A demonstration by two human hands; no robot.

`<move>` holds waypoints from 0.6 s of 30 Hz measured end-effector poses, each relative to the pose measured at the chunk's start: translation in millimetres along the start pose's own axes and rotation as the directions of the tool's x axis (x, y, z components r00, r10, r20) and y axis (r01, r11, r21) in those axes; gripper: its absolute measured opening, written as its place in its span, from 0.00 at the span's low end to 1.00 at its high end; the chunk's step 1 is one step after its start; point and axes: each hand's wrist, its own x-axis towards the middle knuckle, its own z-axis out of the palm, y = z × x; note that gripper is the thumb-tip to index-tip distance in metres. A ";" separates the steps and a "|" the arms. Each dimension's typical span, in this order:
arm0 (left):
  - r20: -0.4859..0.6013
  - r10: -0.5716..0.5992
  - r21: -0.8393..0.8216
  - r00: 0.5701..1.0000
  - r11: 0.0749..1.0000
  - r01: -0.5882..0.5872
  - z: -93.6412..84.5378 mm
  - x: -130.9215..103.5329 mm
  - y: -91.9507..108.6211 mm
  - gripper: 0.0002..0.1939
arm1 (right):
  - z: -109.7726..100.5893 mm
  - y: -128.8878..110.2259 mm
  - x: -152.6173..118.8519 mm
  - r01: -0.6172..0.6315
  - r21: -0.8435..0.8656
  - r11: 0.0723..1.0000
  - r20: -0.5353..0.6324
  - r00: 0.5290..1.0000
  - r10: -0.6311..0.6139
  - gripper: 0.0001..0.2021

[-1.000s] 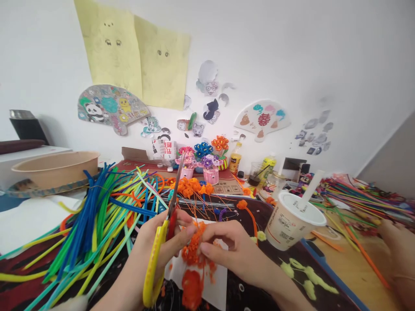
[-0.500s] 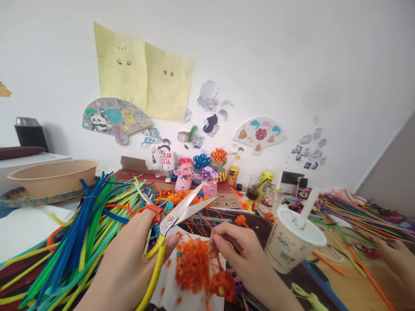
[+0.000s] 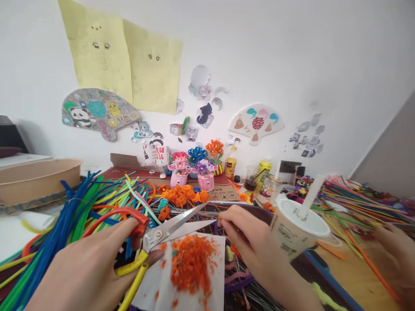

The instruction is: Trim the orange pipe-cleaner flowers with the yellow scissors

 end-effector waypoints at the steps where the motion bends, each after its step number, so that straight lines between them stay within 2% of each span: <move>1: 0.013 0.006 0.031 1.000 1.000 -0.006 0.7 0.1 -1.0 0.25 | -1.0 0.1 0.4 0.010 -0.027 1.000 0.003 1.000 -0.010 0.10; 6: -0.030 0.005 0.132 1.000 0.991 -0.001 -5.2 3.5 6.6 0.17 | -2.8 0.7 0.8 0.044 -0.101 0.994 -0.004 0.999 -0.045 0.11; 9: -0.024 0.029 0.078 0.999 0.997 -0.027 -3.8 4.2 4.5 0.14 | -3.7 1.6 0.2 0.046 -0.109 0.993 -0.011 0.999 -0.047 0.12; 13: -0.014 0.047 -0.003 0.999 0.999 -0.047 2.4 3.9 -5.6 0.14 | -5.7 1.4 -0.6 0.030 -0.078 0.996 -0.013 0.999 -0.031 0.12; 18: -0.033 0.057 -0.003 0.998 0.998 -0.057 -0.2 4.7 -4.6 0.11 | -8.0 -1.1 -0.4 0.006 0.033 0.999 -0.004 1.000 -0.006 0.11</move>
